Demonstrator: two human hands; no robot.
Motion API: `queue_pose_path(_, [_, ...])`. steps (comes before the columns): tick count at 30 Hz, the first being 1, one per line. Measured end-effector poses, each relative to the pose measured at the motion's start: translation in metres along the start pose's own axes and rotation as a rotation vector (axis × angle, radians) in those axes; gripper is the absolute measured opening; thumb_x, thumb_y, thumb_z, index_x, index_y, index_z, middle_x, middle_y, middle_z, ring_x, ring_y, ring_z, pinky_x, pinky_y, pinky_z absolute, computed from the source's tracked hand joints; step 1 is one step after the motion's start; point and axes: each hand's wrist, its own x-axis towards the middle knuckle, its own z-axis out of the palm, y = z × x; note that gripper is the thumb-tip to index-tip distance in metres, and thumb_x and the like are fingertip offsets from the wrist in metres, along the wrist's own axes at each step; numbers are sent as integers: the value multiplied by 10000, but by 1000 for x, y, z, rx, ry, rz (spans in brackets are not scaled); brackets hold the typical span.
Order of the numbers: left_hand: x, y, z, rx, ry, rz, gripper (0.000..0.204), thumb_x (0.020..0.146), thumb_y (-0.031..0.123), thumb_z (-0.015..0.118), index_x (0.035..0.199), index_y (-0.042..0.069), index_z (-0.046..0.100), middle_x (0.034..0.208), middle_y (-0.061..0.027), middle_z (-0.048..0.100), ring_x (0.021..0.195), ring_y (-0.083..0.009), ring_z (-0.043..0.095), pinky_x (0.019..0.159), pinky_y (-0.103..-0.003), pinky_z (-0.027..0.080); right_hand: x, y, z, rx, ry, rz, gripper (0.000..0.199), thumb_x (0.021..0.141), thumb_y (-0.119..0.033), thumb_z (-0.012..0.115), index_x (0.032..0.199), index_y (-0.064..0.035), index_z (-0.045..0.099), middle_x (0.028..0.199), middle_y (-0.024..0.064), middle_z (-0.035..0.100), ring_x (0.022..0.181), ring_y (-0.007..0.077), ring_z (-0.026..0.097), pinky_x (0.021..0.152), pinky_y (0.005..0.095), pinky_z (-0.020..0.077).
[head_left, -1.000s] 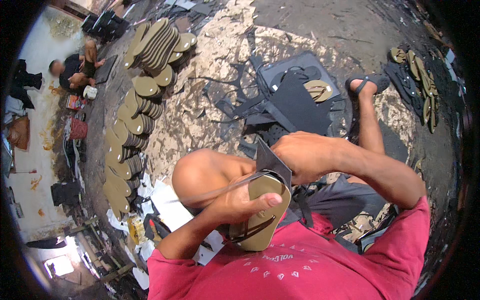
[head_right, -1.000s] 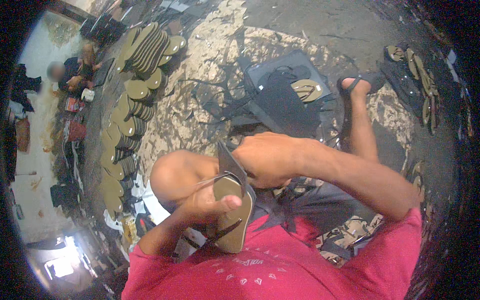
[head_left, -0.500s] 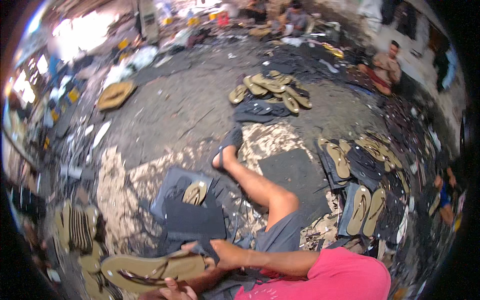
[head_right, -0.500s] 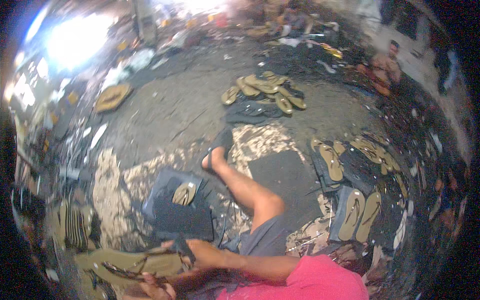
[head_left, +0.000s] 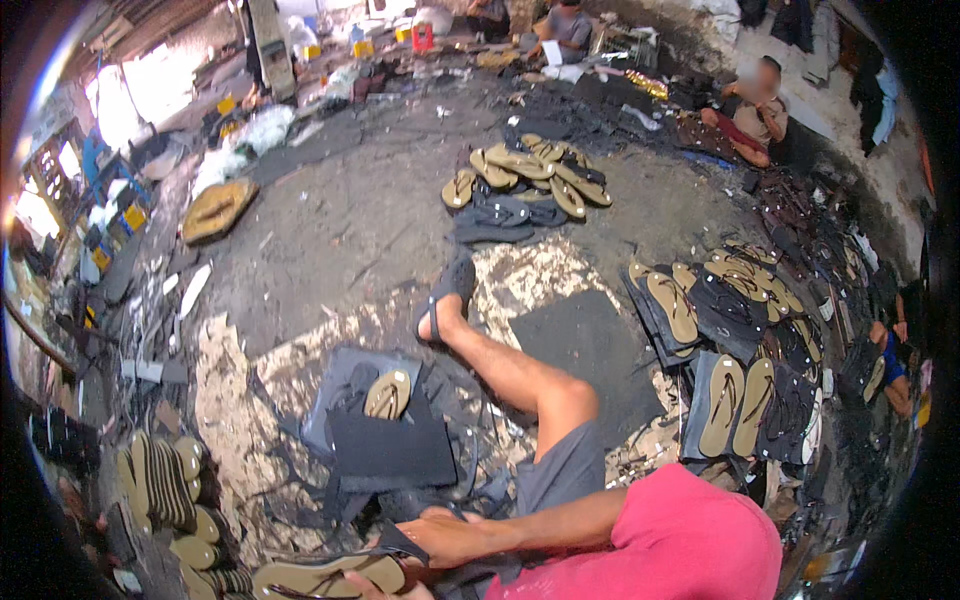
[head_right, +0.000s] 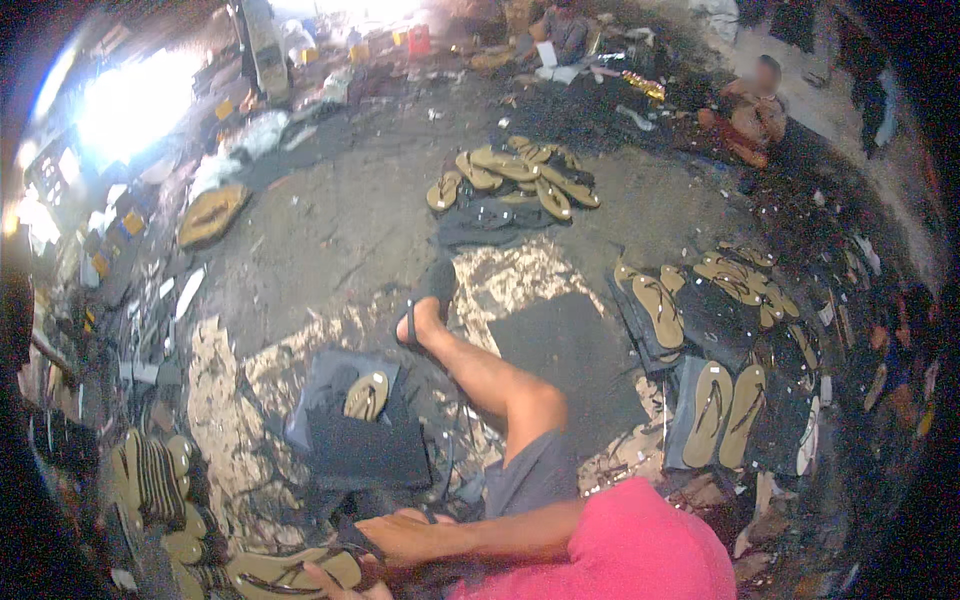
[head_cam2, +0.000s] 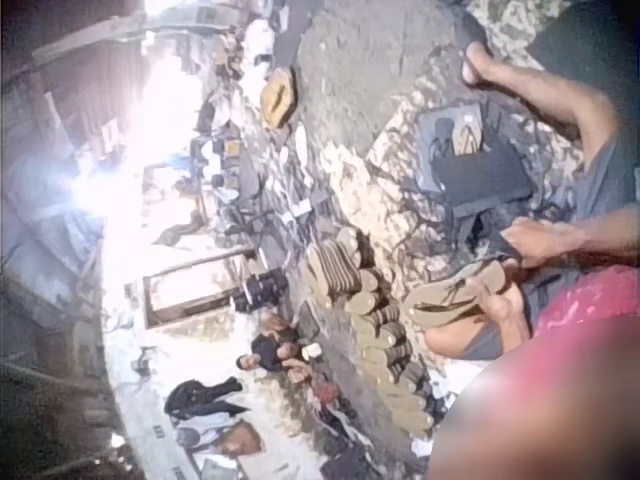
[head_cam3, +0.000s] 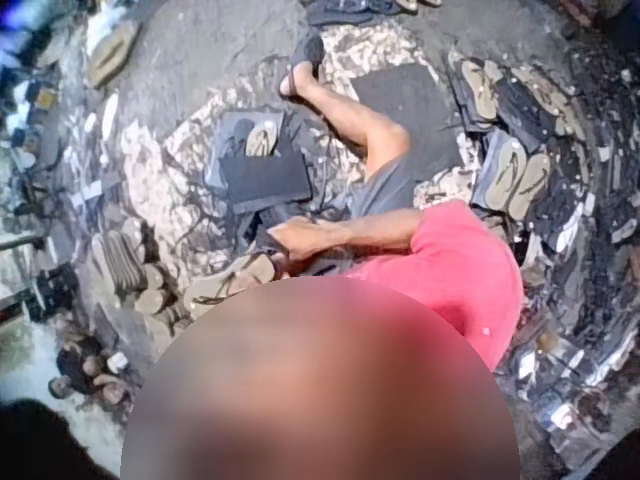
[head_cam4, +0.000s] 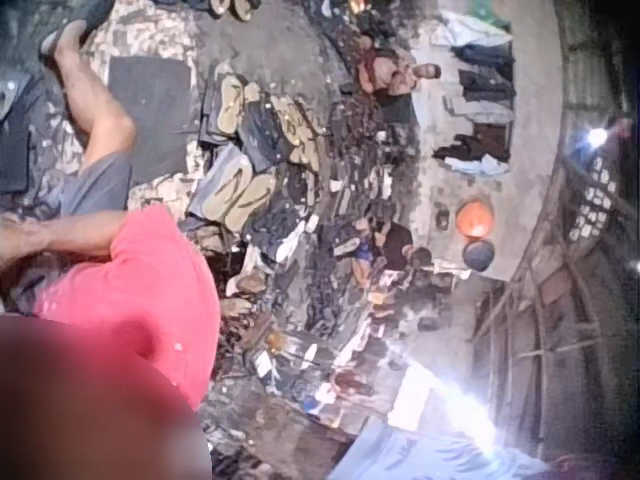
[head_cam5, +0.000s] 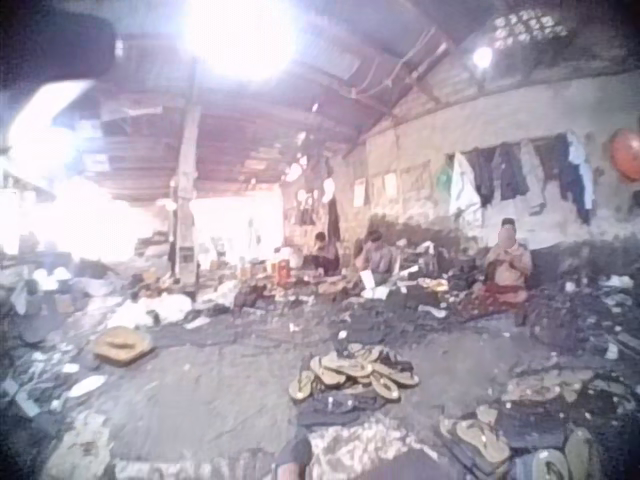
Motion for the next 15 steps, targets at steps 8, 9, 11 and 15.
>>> queue_pose_path(8, [5,3,-17,-70,193,16,457,970,491,678,1207,113,584,1023,-51,655,850,-226,657,713,-423,557,-7,-7,13,-433,41,132,368,770,-246,720,1127,-159,702,964,152,667,954,377,662,857,554,517])
queue_pose_path(9, [0,1,-14,-76,143,71,421,1000,453,655,1207,92,593,1023,-56,660,883,-225,669,757,-435,566,-6,-6,13,-340,77,2,386,775,-212,719,1154,-147,686,961,142,678,913,370,665,841,537,522])
queue_pose_path(11, [-11,-2,-6,52,192,196,489,1007,459,634,1242,33,588,1083,-100,676,962,-237,683,830,-418,576,3,-4,11,-274,72,-75,418,784,-160,718,1195,-116,659,967,143,692,895,365,670,799,503,533])
queue_pose_path(15, [-22,9,-3,190,110,137,464,1023,375,620,1283,-5,566,1147,-137,670,998,-248,683,867,-391,579,28,-14,10,290,92,79,358,915,-244,735,1223,-77,661,954,132,713,874,248,689,759,381,532])
